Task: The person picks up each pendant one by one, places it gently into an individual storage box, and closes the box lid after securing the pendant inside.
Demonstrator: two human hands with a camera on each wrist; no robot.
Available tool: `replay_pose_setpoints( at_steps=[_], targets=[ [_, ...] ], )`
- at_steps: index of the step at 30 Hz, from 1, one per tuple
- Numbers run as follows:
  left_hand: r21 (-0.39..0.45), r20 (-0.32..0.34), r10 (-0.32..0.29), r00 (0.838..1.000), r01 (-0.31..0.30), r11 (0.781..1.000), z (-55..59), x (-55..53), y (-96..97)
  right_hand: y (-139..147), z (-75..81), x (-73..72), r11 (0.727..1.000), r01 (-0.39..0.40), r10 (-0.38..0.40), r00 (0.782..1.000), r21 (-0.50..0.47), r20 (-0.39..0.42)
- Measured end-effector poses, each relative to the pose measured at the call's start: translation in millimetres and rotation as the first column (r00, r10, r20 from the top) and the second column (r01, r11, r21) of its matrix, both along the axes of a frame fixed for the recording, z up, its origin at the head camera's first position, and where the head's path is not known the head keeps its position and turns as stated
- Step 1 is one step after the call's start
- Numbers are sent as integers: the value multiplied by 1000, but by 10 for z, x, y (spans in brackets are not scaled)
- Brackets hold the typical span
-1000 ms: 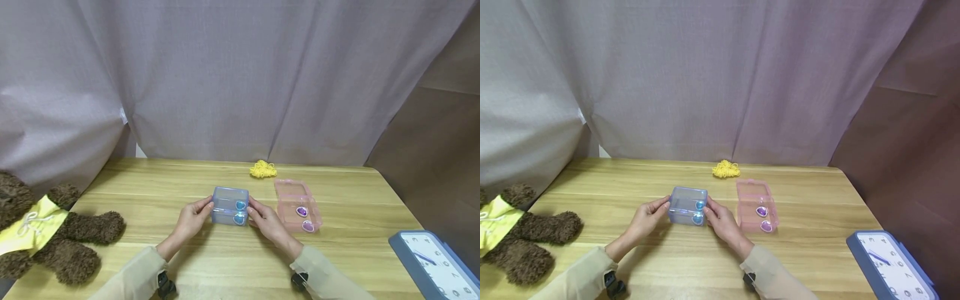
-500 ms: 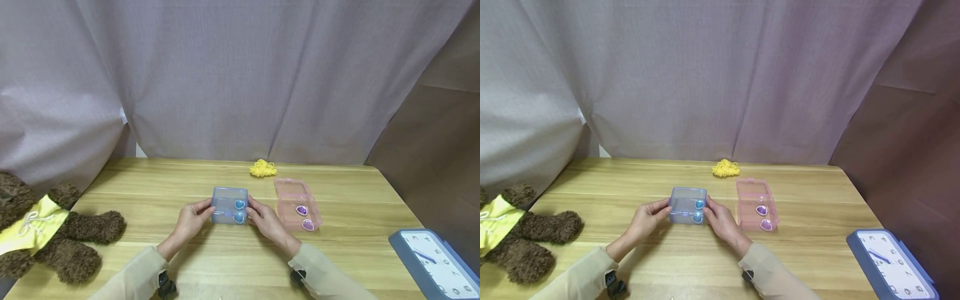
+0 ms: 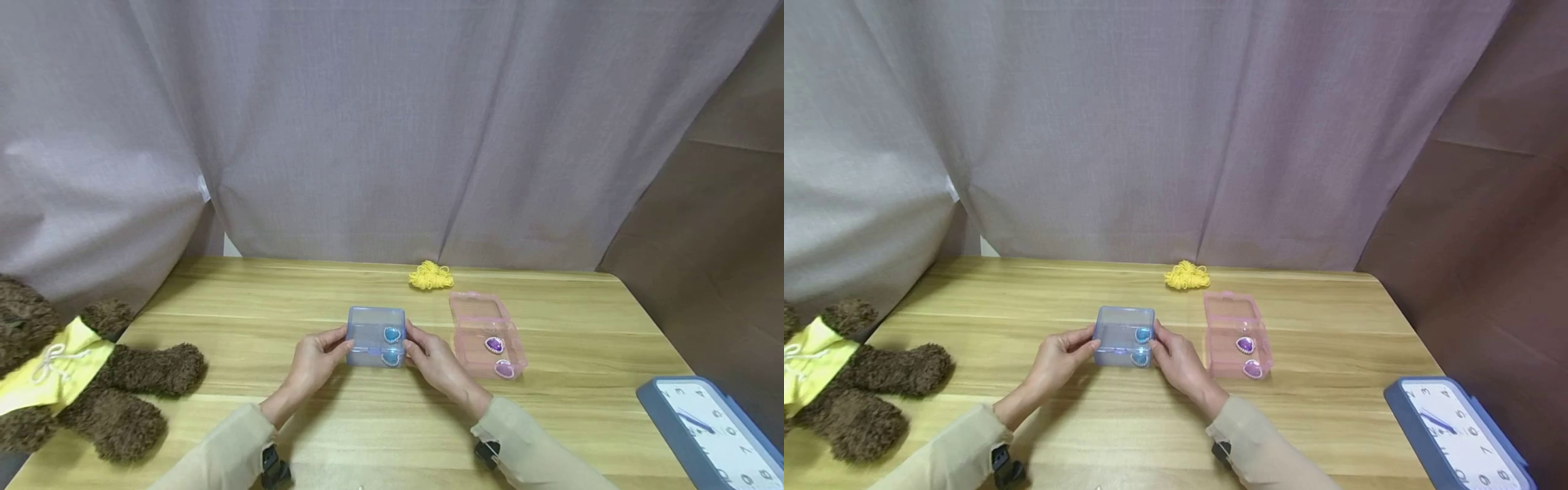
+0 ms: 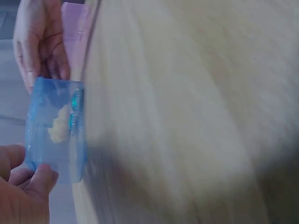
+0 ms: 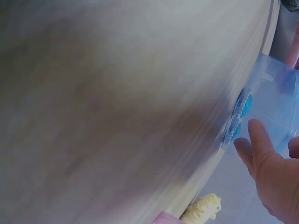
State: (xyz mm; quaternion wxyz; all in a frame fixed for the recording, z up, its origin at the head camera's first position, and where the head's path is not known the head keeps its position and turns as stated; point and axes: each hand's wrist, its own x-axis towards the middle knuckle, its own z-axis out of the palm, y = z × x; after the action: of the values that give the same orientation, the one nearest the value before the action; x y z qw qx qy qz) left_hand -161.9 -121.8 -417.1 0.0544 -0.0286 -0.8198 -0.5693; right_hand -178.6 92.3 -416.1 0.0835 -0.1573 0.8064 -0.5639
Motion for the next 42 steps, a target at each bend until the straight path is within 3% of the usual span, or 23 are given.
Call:
replay_pose_setpoints(
  at_steps=[8,13,16,19,23,27,32,37,42],
  targets=[
    [11,-41,-8,999,9,1000,-46,-15,5,2,6,0,1000,4,-3,1000,-19,23],
    [48,31,-10,999,9,999,-49,-5,-23,64,34,20,1000,24,-24,999,-11,39],
    [55,41,-1,999,-1,998,42,-56,-44,211,145,8,996,58,-55,998,70,-42],
    [59,-19,-1,1000,2,998,197,-161,4,467,301,-37,984,124,-100,979,132,-175],
    [91,-70,-72,995,78,993,384,-257,253,902,405,-80,972,220,-194,950,80,-246],
    [139,12,-188,982,185,973,481,-321,595,1293,362,-83,963,265,-246,944,57,-221],
    [231,166,-279,946,238,943,475,-454,966,1582,220,-14,974,216,-204,969,71,-141],
    [313,260,-278,925,192,930,413,-576,1229,1692,117,49,992,119,-116,991,45,-71],
    [334,344,-202,917,82,939,353,-674,1360,1702,49,70,1000,-11,11,999,7,33]
  ],
)
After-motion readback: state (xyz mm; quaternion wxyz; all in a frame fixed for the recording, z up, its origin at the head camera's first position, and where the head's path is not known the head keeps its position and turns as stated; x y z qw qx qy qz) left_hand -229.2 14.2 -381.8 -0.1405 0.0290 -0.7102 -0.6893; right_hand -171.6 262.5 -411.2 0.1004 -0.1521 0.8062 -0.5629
